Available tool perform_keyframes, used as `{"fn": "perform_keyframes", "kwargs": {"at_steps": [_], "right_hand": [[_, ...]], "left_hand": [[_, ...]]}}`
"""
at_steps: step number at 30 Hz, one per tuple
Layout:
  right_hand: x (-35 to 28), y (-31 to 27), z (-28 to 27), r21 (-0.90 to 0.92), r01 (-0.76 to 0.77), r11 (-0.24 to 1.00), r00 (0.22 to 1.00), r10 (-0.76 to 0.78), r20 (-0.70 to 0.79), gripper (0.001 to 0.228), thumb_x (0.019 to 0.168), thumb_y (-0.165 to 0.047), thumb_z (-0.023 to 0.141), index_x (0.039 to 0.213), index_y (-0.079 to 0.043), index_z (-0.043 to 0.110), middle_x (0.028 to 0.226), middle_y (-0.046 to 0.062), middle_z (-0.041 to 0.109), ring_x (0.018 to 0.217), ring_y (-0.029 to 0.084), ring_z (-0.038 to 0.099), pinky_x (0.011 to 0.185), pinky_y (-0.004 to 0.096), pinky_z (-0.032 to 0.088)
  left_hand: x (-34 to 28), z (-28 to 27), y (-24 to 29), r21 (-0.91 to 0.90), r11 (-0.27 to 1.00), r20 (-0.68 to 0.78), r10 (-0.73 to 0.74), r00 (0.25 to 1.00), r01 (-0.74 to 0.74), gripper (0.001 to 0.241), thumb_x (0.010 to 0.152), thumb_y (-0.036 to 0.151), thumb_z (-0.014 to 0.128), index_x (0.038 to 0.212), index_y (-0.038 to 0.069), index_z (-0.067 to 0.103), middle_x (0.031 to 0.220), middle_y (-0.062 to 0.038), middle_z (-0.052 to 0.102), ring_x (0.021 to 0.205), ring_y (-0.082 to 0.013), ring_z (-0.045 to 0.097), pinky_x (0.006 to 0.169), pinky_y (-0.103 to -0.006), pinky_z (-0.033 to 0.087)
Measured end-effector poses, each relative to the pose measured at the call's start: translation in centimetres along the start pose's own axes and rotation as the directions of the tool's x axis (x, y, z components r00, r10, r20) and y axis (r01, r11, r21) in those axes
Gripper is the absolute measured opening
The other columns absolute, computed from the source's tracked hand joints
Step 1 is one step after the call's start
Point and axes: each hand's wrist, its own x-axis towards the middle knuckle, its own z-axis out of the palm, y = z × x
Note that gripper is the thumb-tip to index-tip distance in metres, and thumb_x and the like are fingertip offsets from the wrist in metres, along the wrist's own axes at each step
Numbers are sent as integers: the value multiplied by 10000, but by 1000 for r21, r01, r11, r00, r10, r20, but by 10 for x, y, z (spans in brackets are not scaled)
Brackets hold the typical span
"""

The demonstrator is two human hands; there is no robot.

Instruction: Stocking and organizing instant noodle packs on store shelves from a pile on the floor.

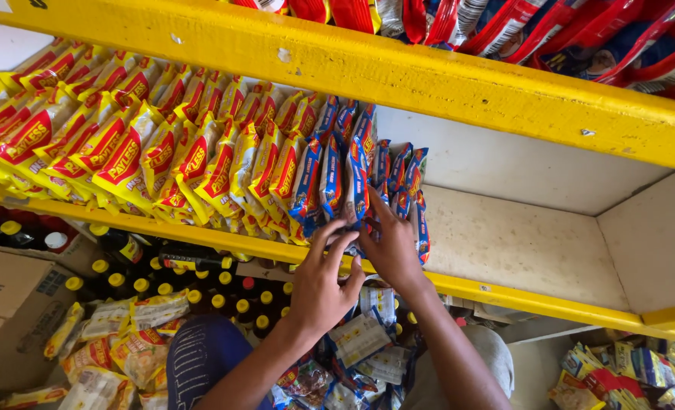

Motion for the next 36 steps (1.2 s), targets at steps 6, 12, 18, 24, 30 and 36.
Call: {"fn": "perform_keyframes", "kwargs": {"at_steps": [6,12,18,24,30,36], "right_hand": [[-2,2,-4,19,162,987,986,-161,-41,675,856,-21,735,1484,-39,488,1162,164,742,1027,262,766,1014,439,489],[-3,-8,-12,112,35,993,999,-35,-1,595,873,-35,727,1436,-39,534,1241,166,702,1103,247,744,916,342,605],[-10,-12,-23,-22,143,989,989,-144,-25,538,844,-72,761,1353,-11,599,1270,198,680,1112,327,712,922,388,577],[-29,-4,-35,-133,225,965,972,-232,-41,369,912,-81,762,1258,7,666,1236,195,698,1129,358,700,955,415,561],[-50,-14,-66,-22,238,971,971,-238,22,84,1038,-60,707,1062,21,709,1055,157,737,926,249,739,824,355,578],[-74,18,-73,269,-113,956,780,-83,620,112,982,-95,664,922,-17,716,826,84,762,761,169,759,700,322,606]], "left_hand": [[0,-3,0,-2,1000,-20,-6,1000,6,339,896,78,690,1213,-10,609,1273,-193,599,1076,-373,687,876,-433,574],[-1,-5,-1,-31,999,-4,31,1000,-31,277,916,74,681,1172,0,606,1208,-173,634,1032,-367,706,846,-425,587],[1,-7,-3,-90,994,129,-49,990,61,252,915,88,691,1151,18,634,1113,-125,693,783,-280,721,696,-396,585],[-9,-8,-13,-64,995,132,87,987,-79,173,954,96,717,1115,51,673,1098,-91,704,883,-271,734,749,-371,589],[-15,-12,-22,-92,985,244,164,956,-146,107,940,138,770,997,53,740,1040,-48,721,891,-242,727,771,-378,588],[-32,-6,-43,-3,989,538,123,834,-145,189,898,243,772,854,60,750,895,-67,707,826,-290,703,742,-432,562]]}}
